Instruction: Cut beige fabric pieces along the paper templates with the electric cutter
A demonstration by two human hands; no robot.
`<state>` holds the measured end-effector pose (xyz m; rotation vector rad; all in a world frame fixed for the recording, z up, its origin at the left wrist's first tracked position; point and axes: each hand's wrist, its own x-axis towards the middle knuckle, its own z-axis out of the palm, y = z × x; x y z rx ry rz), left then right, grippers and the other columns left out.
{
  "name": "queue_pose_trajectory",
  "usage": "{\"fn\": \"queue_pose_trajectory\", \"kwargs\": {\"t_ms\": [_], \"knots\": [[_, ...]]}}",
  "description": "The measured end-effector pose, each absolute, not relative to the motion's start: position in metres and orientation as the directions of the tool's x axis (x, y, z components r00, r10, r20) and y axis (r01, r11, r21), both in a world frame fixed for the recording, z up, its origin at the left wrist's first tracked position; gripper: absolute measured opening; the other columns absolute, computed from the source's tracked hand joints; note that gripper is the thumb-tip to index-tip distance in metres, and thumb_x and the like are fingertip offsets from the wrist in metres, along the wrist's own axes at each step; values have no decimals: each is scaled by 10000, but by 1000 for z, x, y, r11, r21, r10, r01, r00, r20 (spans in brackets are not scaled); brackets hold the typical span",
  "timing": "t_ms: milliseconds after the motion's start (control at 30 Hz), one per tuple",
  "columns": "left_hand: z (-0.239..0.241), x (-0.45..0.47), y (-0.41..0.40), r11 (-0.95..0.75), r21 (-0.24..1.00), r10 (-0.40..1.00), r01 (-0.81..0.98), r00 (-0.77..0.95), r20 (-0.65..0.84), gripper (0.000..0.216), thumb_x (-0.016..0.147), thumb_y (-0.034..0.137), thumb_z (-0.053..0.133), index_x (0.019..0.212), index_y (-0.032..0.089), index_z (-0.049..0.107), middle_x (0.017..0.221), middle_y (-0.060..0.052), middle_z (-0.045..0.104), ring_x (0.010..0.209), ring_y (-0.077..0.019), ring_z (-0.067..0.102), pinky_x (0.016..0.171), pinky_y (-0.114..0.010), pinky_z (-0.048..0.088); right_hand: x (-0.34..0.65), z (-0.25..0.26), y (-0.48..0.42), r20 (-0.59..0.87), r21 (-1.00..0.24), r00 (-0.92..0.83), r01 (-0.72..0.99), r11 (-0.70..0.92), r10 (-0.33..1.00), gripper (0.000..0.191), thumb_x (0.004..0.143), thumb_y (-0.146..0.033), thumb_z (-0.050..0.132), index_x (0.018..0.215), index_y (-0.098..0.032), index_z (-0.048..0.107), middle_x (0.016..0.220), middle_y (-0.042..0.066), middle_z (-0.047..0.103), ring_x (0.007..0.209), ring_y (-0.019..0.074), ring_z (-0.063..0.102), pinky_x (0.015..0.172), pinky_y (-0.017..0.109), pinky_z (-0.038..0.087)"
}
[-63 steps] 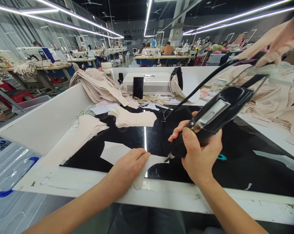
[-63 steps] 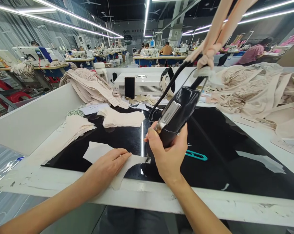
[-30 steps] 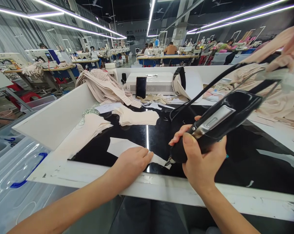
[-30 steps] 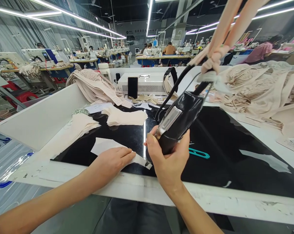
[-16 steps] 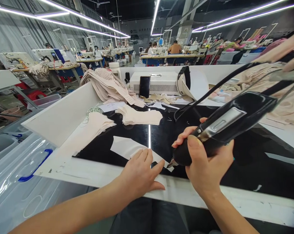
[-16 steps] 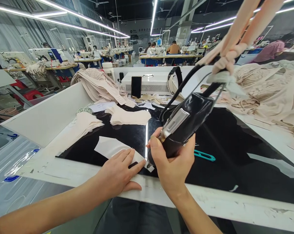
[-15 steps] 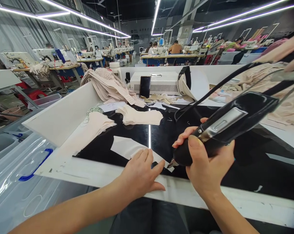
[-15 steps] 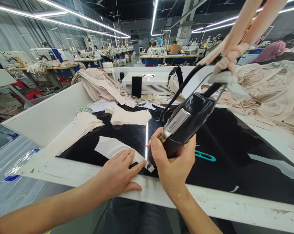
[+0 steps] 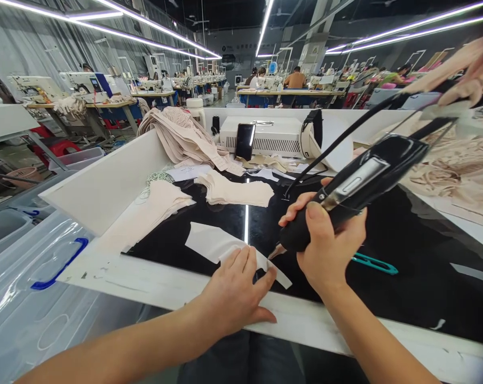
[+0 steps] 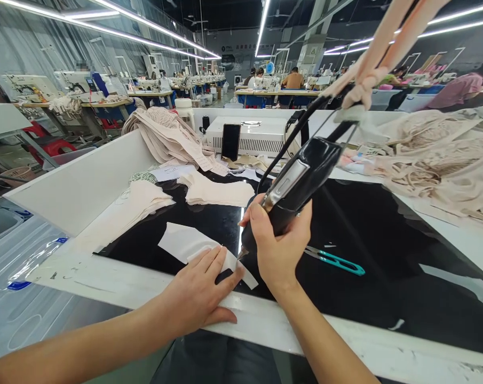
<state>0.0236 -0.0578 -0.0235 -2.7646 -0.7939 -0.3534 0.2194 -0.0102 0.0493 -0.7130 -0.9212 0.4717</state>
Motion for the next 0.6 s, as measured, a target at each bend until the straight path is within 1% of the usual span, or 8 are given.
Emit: {"fn": "queue_pose_trajectory", "kwargs": {"t_ms": [233, 467, 600], "knots": [[-26, 26, -59, -825, -177, 464, 537, 822, 330, 1014, 1104, 953, 784, 1730, 163, 669, 1684, -385, 773, 1580, -484, 814, 1266, -598, 695, 218, 48, -9, 562, -742, 513, -35, 670, 649, 535, 928, -588, 1067, 1182, -303, 693, 859, -86, 763, 615, 143, 692, 576, 305, 657], [-26, 24, -59, -833, -136, 474, 536, 819, 323, 1035, 1074, 948, 827, 1749, 179, 668, 1718, -380, 757, 1611, -496, 794, 1291, -611, 686, 216, 47, 2, 578, -713, 505, -71, 698, 641, 553, 938, -618, 1071, 1138, -301, 665, 863, -89, 767, 596, 139, 716, 564, 293, 666], [-27, 24, -59, -842, -101, 475, 530, 818, 325, 1026, 1074, 928, 846, 1750, 176, 671, 1728, -386, 746, 1626, -506, 781, 1302, -622, 681, 213, 44, 4, 579, -728, 477, -64, 683, 662, 581, 943, -657, 1064, 1174, -304, 665, 871, -90, 776, 597, 143, 735, 577, 304, 683]]}}
